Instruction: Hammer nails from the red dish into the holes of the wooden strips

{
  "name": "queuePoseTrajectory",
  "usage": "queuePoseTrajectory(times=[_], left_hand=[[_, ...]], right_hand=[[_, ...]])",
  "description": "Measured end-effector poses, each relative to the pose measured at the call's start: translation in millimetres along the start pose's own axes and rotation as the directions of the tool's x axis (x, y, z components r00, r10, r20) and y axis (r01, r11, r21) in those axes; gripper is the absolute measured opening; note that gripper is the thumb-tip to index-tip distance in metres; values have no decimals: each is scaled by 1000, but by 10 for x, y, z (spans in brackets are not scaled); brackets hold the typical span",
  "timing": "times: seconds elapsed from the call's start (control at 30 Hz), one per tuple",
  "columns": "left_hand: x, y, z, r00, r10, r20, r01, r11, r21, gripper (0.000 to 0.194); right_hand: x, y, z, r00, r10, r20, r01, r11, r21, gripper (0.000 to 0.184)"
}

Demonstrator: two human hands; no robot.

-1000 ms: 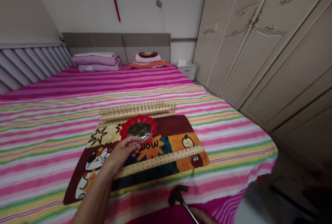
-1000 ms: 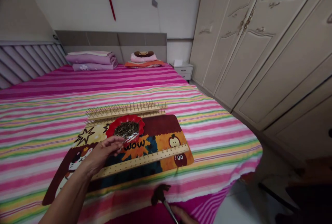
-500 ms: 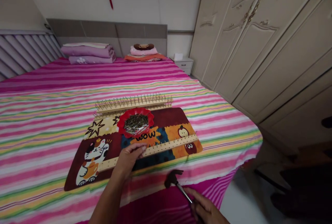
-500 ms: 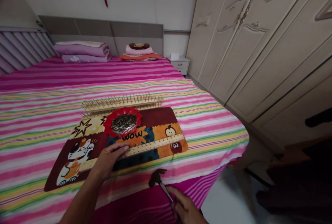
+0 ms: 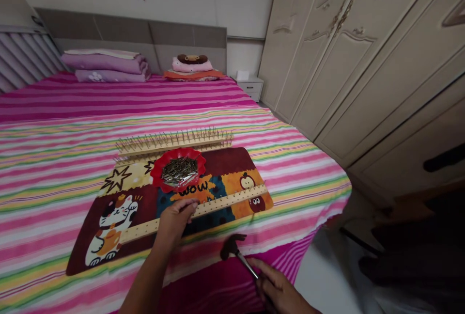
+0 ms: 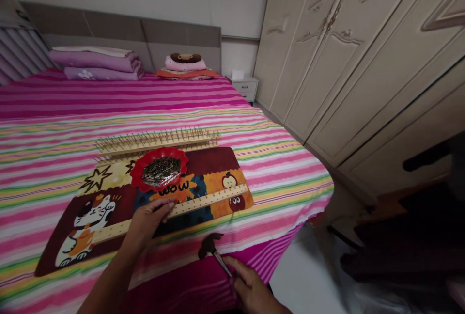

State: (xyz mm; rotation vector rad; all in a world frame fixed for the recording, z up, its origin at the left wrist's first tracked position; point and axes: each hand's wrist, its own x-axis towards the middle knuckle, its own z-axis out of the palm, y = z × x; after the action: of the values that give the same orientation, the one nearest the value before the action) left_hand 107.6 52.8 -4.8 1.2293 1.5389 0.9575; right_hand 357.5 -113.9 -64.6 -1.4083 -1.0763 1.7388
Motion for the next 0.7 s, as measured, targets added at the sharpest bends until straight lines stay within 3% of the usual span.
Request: queuePoseTrajectory(times=[0.1,0.3,0.4,0.5,0.6,0.7], left_hand=[[5,-19,3,1000,6,-4,-6,1000,0,38],[-14,24,31,999,42,3,-42,993,114,34],[-36,64,51,989,148,-32,-138,970,200,26],[-65,100,66,988,140,-57,-126,971,203,23],[-97,114,77,992,118,-53,-104,973,208,21],[-126,101,88,986,155,-64,-136,962,238,21]], right_hand=[[-1,-5,6,998,57,-4,-57,997,45,59],[-11,-36,-2,999,44,-5,-44,999,-7,59],[-7,-35,-52,998,-46,49,51,994,-101,55],[-55,-96,-77,982,-160,103,173,975,-141,47],[-145,-325,-15,988,-133,76,139,986,-87,54],[-182,-728,111,986,-165,8,165,983,-82,57]])
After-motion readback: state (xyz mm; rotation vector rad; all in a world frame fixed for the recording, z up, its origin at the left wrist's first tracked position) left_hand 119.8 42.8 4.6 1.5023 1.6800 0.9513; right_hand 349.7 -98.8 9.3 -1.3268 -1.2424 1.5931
